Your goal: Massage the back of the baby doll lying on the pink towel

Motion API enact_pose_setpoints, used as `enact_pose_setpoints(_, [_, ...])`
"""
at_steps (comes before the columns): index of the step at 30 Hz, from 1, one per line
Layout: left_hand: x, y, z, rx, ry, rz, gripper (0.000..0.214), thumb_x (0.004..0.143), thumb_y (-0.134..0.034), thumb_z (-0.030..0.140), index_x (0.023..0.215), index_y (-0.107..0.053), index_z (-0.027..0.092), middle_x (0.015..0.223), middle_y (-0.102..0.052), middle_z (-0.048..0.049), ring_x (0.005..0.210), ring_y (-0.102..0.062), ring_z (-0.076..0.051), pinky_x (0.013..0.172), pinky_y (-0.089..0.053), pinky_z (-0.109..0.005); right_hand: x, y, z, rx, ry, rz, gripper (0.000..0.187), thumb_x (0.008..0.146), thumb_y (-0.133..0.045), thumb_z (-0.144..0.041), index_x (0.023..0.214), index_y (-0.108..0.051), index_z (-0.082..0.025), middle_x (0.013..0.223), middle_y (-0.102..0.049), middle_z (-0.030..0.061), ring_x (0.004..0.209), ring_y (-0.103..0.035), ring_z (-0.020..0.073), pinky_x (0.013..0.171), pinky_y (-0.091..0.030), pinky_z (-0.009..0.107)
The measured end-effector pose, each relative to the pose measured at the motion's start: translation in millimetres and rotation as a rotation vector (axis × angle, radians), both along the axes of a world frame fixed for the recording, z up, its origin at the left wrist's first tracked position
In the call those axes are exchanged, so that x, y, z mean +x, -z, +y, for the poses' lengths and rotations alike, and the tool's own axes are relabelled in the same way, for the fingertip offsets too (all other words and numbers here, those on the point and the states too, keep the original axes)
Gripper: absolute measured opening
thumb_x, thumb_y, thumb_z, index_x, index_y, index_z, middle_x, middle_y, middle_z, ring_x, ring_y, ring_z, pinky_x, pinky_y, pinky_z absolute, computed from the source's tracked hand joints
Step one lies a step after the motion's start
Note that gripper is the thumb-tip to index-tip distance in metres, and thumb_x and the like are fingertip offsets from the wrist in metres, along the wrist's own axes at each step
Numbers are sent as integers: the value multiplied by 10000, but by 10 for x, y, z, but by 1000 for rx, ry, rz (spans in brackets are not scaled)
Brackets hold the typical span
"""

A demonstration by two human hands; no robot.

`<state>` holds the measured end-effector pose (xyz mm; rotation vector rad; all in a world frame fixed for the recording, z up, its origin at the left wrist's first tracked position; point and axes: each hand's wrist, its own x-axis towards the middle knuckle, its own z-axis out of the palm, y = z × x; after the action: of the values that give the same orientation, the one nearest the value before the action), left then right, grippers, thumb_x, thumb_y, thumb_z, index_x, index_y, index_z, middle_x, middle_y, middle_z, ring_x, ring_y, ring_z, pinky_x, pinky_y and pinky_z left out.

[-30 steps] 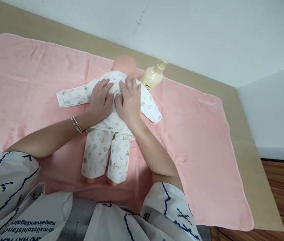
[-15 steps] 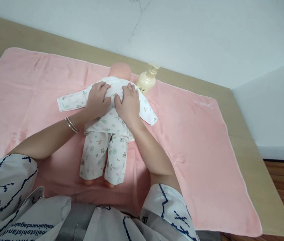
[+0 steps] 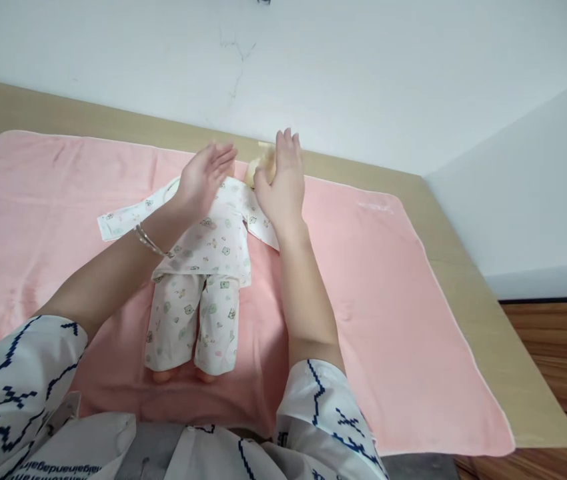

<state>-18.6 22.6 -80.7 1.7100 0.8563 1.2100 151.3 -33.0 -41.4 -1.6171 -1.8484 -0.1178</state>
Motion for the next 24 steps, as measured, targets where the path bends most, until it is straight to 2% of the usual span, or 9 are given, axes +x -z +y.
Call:
enact_pose_setpoints(3, [224, 2, 371, -87, 233, -53, 820, 1015, 146, 570, 1460, -429, 191, 1567, -400, -131, 1474, -452, -230, 1000, -530, -470, 13, 109, 127, -74, -65, -48, 632, 994, -388, -452, 1564, -320, -190, 1653, -349, 131, 1568, -241, 321, 1262, -206, 630])
enact_pose_setpoints(6, [340, 40, 644, -140, 317, -111, 963, 950, 273, 580, 1458, -432, 166, 1583, -382, -137, 1470, -459, -213, 1004, -543, -444, -39, 177, 163, -58, -50, -104, 630, 975, -425, -422, 1538, -362, -146, 1631, -376, 161, 1546, -279, 332, 1271, -173, 626])
enact_pose_setpoints(8, [367, 58, 726, -87, 287, -67, 959, 961, 286, 515, 1441, -461, 152, 1545, -456, -138, 1425, -517, -197, 1023, -549, -429, -67, 183, 151, -47, -32, -124, 637, 965, -435, -395, 1529, -367, -106, 1617, -387, 187, 1534, -295, 337, 1272, -181, 607])
enact_pose_setpoints(11, [333, 60, 728, 155, 82, 115, 747, 1059, 102, 386, 1408, -524, 174, 1393, -623, -121, 1342, -601, -208, 1002, -571, -456, -84, 161, 121, -47, -25, -126, 645, 963, -431, -391, 1528, -360, -87, 1612, -389, 201, 1517, -319, 346, 1251, -238, 599])
enact_pose_setpoints(13, [243, 40, 659, 258, 11, 167, 696, 1071, 65, 294, 1401, -541, 203, 1359, -655, -99, 1321, -618, -199, 993, -582, -456, -91, 143, 110, -44, -16, -127, 641, 960, -434, -402, 1521, -376, -98, 1607, -401, 196, 1499, -345, 356, 1228, -277, 607])
enact_pose_setpoints(15, [93, -1, 528, 229, 54, 124, 779, 1047, 158, 276, 1411, -528, 216, 1399, -632, -88, 1336, -606, -177, 1005, -586, -441, -103, 131, 106, -42, -1, -128, 639, 949, -449, -396, 1507, -400, -89, 1597, -418, 200, 1475, -376, 362, 1211, -307, 599])
enact_pose_setpoints(17, [-100, -53, 335, 129, 115, 55, 852, 1014, 233, 326, 1424, -506, 217, 1439, -601, -90, 1359, -587, -175, 1017, -589, -439, -117, 128, 107, -41, 11, -125, 644, 937, -463, -376, 1502, -405, -70, 1594, -422, 209, 1458, -397, 363, 1204, -325, 585])
enact_pose_setpoints(20, [-386, -127, -18, -49, 184, 10, 825, 1012, 191, 424, 1440, -480, 205, 1508, -538, -110, 1391, -557, -194, 1043, -585, -425, -120, 133, 107, -30, 10, -117, 612, 935, -470, -365, 1480, -442, -89, 1594, -424, 206, 1458, -396, 372, 1202, -311, 612])
enact_pose_setpoints(24, [-567, -246, -469, -365, 201, -132, 770, 1020, 56, 531, 1458, -488, 207, 1525, -522, -120, 1399, -548, -221, 1098, -536, -420, -136, 115, 56, -56, 31, -122, 395, 927, -505, -437, 1174, -686, -187, 1621, -399, 154, 1509, -287, 456, 1172, -207, 761])
